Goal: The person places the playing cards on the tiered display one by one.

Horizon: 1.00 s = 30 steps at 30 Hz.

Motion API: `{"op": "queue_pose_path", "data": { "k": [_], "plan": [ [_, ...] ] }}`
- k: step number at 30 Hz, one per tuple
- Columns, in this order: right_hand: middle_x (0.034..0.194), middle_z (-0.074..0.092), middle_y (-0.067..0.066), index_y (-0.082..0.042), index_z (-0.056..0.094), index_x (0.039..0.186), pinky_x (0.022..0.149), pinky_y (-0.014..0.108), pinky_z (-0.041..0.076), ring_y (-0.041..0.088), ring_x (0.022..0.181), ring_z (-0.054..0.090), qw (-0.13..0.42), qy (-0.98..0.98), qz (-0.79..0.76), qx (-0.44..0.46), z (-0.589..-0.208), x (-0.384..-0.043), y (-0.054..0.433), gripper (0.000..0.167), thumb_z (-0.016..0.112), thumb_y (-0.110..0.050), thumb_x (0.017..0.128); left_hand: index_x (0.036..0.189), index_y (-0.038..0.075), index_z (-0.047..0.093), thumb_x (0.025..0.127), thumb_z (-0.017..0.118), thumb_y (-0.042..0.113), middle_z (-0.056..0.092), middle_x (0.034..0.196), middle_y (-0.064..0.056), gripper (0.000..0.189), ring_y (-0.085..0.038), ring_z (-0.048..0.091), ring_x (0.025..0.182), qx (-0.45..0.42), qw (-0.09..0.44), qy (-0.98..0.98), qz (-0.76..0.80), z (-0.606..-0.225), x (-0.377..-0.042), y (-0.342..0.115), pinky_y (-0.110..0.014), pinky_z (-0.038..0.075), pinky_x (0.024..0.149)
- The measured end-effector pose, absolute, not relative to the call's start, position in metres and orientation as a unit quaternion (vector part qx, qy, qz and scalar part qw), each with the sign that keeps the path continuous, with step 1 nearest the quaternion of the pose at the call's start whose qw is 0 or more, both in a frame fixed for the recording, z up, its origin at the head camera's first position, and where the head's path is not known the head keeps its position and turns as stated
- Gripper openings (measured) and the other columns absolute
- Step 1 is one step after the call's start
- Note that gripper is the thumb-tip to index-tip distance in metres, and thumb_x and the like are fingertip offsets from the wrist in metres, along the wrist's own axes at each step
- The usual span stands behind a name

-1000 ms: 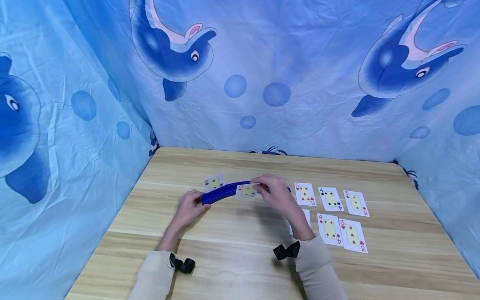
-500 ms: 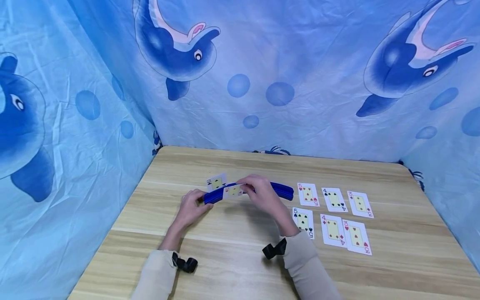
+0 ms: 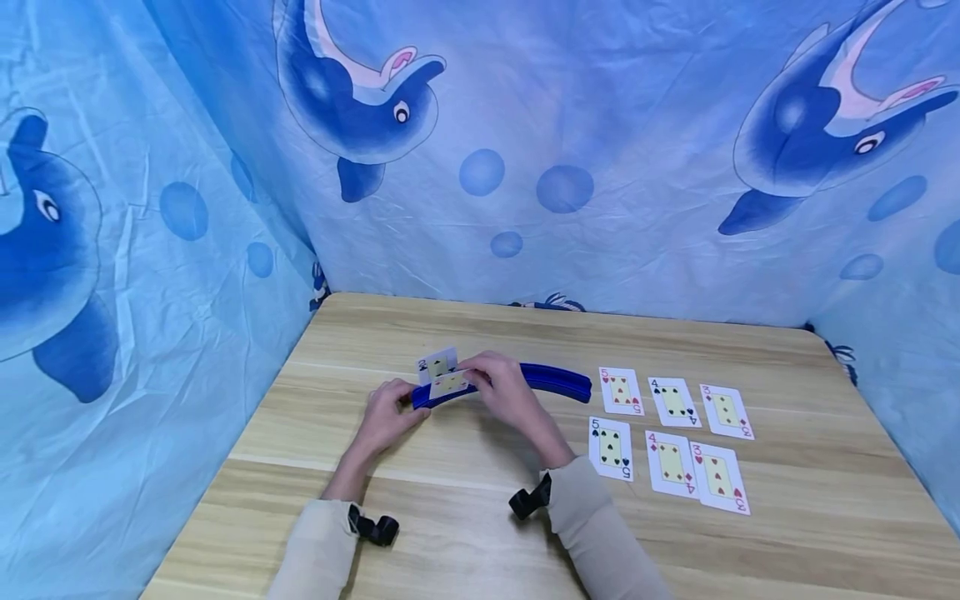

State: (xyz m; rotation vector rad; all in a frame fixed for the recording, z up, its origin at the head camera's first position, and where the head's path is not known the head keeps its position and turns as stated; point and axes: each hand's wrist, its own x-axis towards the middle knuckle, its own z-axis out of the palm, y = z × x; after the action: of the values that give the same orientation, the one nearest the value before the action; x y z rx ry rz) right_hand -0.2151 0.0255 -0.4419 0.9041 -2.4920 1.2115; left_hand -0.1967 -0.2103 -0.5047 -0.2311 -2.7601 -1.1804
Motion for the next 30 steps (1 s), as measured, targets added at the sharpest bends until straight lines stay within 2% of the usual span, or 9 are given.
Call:
{"op": "queue_pose_path", "data": {
  "k": [5,9,16,30],
  "plan": [
    [0.108,0.074,0.012,-0.004,0.075,0.109,0.075,0.026,0.057,0.021,0.094,0.072,0.104,-0.848,0.417,0.311,-0.443,-0.216,0.019,0.017,0.063,-0.005,0.096,0.108,0.002,0.074,0.078,0.082,0.012,0.073,0.104,-0.012,0.033,-0.026,0.059,0.096,-0.077,0.066,-0.915,-0.392,-0.505,-0.197,-0.210,-0.036,0.033,0.089],
    [0.107,0.074,0.012,-0.005,0.075,0.108,0.079,0.031,0.059,0.022,0.098,0.072,0.100,-0.852,0.407,0.316,-0.444,-0.215,0.015,0.017,0.062,-0.005,0.097,0.107,0.002,0.074,0.078,0.082,0.012,0.073,0.104,-0.012,0.032,-0.027,0.060,0.097,-0.080,0.071,-0.914,-0.391,-0.506,-0.197,-0.211,-0.037,0.034,0.090],
    [0.107,0.074,0.009,-0.007,0.075,0.109,0.083,0.030,0.059,0.021,0.101,0.072,0.099,-0.862,0.390,0.309,-0.445,-0.215,0.012,0.018,0.061,-0.007,0.098,0.107,0.002,0.074,0.077,0.082,0.011,0.073,0.105,-0.013,0.032,-0.029,0.061,0.100,-0.076,0.068,-0.912,-0.396,-0.506,-0.196,-0.210,-0.039,0.035,0.093],
    [0.107,0.074,0.010,-0.006,0.075,0.109,0.084,0.032,0.059,0.022,0.101,0.072,0.089,-0.859,0.391,0.318,-0.447,-0.218,0.009,0.019,0.060,-0.005,0.098,0.105,0.005,0.074,0.077,0.083,0.012,0.073,0.103,-0.010,0.030,-0.026,0.060,0.097,-0.077,0.071,-0.911,-0.398,-0.506,-0.197,-0.210,-0.038,0.034,0.091]
  ]
}}
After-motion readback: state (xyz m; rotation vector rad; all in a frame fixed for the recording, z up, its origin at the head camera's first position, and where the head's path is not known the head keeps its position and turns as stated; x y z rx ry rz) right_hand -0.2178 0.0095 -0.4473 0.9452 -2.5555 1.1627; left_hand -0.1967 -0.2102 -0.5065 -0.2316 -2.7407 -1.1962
